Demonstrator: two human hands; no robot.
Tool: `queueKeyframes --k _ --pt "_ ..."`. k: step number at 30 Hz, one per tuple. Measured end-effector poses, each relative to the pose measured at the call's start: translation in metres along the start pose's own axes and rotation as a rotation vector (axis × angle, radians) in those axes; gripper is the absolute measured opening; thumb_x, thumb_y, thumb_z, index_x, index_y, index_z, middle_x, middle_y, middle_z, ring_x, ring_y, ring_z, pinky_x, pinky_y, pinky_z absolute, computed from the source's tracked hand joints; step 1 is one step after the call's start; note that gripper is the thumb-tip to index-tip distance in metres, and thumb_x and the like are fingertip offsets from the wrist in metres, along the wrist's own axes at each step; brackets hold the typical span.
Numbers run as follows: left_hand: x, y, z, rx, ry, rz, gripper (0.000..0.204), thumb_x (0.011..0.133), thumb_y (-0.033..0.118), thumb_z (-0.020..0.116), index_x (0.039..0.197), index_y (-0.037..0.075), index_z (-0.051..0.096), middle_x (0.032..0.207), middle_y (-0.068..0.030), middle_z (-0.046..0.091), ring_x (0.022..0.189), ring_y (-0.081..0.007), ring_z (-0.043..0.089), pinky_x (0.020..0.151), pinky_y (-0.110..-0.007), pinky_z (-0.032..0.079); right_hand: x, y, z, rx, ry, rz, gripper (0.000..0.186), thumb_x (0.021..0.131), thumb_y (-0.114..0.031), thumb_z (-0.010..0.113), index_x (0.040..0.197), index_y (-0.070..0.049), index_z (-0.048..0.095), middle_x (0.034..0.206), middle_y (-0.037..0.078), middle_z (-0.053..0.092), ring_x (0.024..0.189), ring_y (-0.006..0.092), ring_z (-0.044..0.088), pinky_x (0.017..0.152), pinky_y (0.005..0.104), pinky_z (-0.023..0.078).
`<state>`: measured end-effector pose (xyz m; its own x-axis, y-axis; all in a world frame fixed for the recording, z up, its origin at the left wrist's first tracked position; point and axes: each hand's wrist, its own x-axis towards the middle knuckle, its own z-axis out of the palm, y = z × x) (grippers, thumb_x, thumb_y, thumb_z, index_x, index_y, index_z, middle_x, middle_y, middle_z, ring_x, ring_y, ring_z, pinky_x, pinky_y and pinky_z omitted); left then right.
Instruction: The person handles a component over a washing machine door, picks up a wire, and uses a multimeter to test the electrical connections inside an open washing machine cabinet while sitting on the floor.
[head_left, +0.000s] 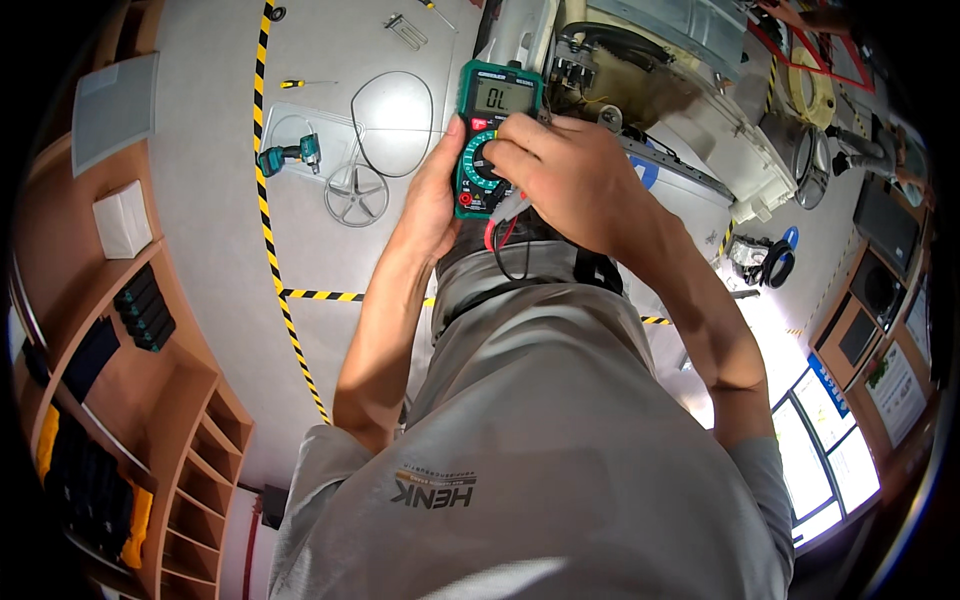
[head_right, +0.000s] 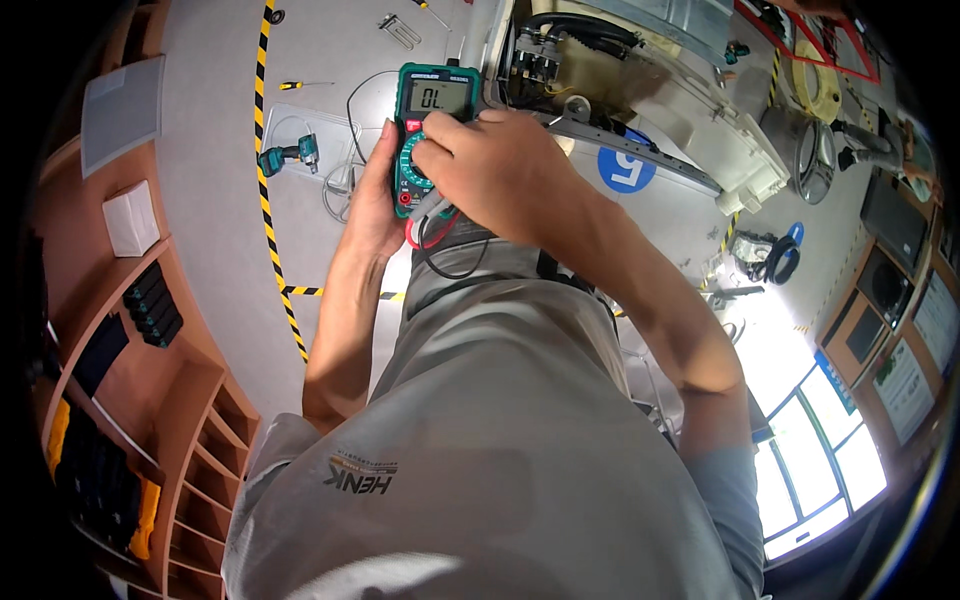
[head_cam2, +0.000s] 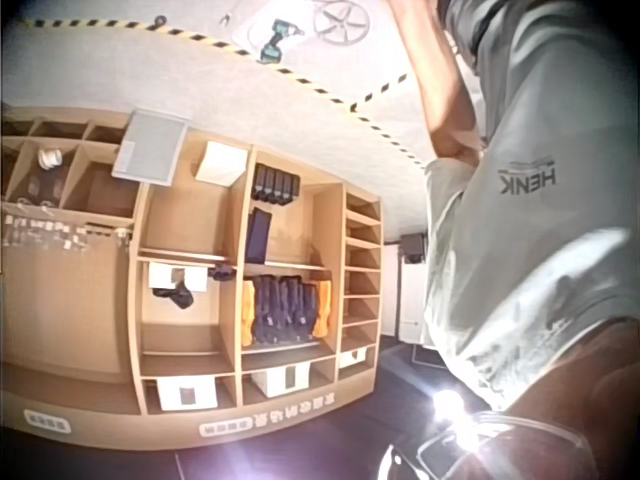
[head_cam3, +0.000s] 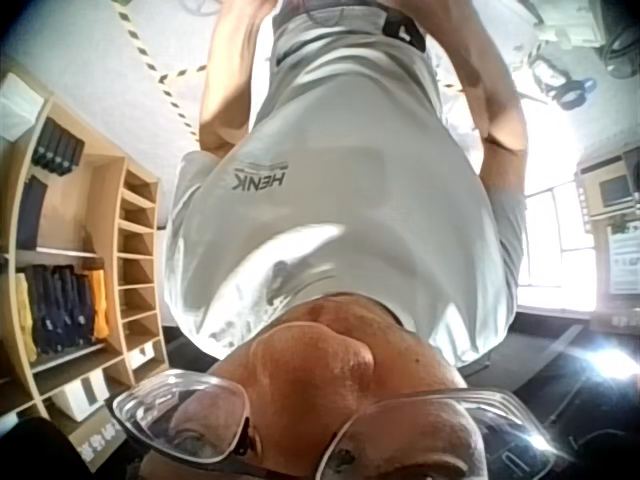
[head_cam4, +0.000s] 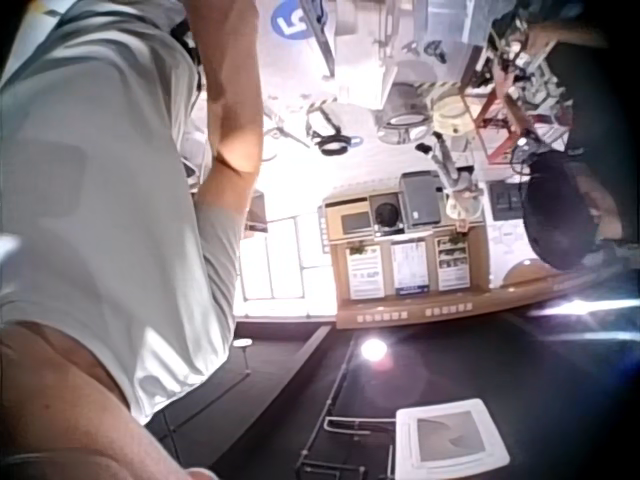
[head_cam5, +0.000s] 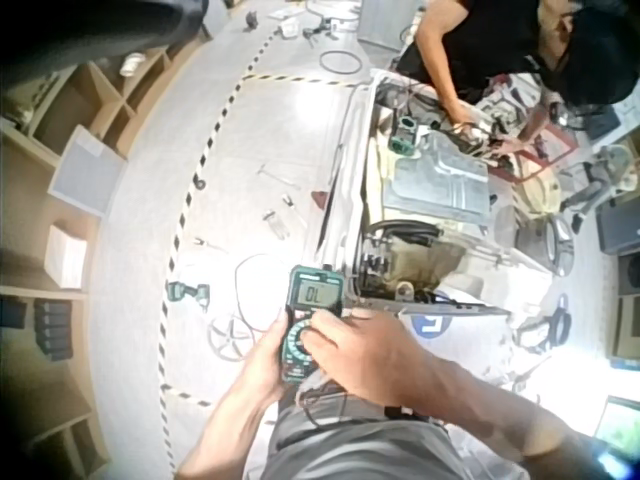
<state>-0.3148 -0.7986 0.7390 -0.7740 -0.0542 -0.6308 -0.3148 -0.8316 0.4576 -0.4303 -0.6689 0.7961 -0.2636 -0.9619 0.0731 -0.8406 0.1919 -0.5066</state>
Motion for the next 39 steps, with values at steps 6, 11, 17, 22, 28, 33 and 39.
queueKeyframes --k 6,11,17,22,28,33,39 --pt "0.000 0.001 0.001 -0.009 -0.014 -0.074 0.048 0.102 0.044 0.038 0.123 0.004 0.055 0.109 -0.0081 0.065 0.096 -0.0138 0.065 0.083 -0.030 0.055 0.000 0.003 0.007 -0.116 0.036 -0.198 0.013 0.070 -0.012 0.065 0.080 -0.007 0.058 0.082 0.006 0.053 0.062 0.0159 0.055 0.059 0.0288 0.047" --pt "0.000 0.010 0.002 0.101 -0.018 -0.167 0.050 0.100 0.046 0.042 0.119 0.001 0.056 0.098 -0.0077 0.066 0.086 -0.0123 0.067 0.071 -0.028 0.058 -0.005 0.006 0.008 -0.072 -0.050 -0.190 0.015 0.071 -0.013 0.066 0.081 -0.007 0.056 0.083 0.006 0.053 0.062 0.0180 0.055 0.059 0.0312 0.048" --pt "-0.008 0.014 -0.004 0.044 -0.057 -0.158 0.054 0.100 0.047 0.041 0.121 -0.001 0.054 0.099 -0.0124 0.068 0.083 -0.0183 0.069 0.070 -0.029 0.059 -0.011 0.014 -0.008 0.243 0.149 -0.021 0.016 0.084 -0.015 0.067 0.095 -0.010 0.056 0.095 0.006 0.056 0.076 0.0262 0.062 0.066 0.0368 0.050" --pt "-0.006 0.013 -0.024 0.134 0.023 -0.031 0.058 0.100 0.053 0.033 0.122 0.005 0.056 0.097 -0.0143 0.068 0.078 -0.0236 0.069 0.062 -0.034 0.058 -0.024 0.063 -0.022 0.160 0.318 0.392 0.013 0.087 -0.017 0.068 0.092 -0.006 0.065 0.093 0.008 0.060 0.080 0.0217 0.064 0.069 0.0348 0.050" --pt "-0.005 0.012 -0.026 0.197 0.028 -0.006 0.058 0.100 0.053 0.031 0.126 0.006 0.053 0.098 -0.0170 0.067 0.078 -0.0257 0.069 0.061 -0.034 0.058 -0.029 0.114 0.010 0.550 0.269 0.557 0.018 0.090 -0.018 0.067 0.097 -0.001 0.067 0.082 0.009 0.067 0.073 0.0130 0.063 0.071 0.0284 0.051" --pt "-0.005 0.008 -0.024 0.203 0.033 0.002 0.057 0.100 0.053 0.031 0.127 0.007 0.051 0.099 -0.0174 0.067 0.078 -0.0254 0.069 0.062 -0.035 0.058 -0.026 0.129 0.013 0.610 0.177 0.538 0.016 0.090 -0.012 0.066 0.101 -0.001 0.067 0.092 0.006 0.070 0.086 0.0120 0.066 0.074 0.0250 0.054" --pt "-0.007 0.007 -0.021 0.177 0.063 -0.013 0.057 0.100 0.053 0.032 0.124 0.006 0.053 0.096 -0.0155 0.067 0.077 -0.0236 0.069 0.064 -0.034 0.058 -0.029 0.149 0.024 0.613 0.192 0.310 0.014 0.087 -0.003 0.067 0.101 -0.001 0.068 0.095 0.008 0.071 0.087 0.0129 0.067 0.077 0.0253 0.055"
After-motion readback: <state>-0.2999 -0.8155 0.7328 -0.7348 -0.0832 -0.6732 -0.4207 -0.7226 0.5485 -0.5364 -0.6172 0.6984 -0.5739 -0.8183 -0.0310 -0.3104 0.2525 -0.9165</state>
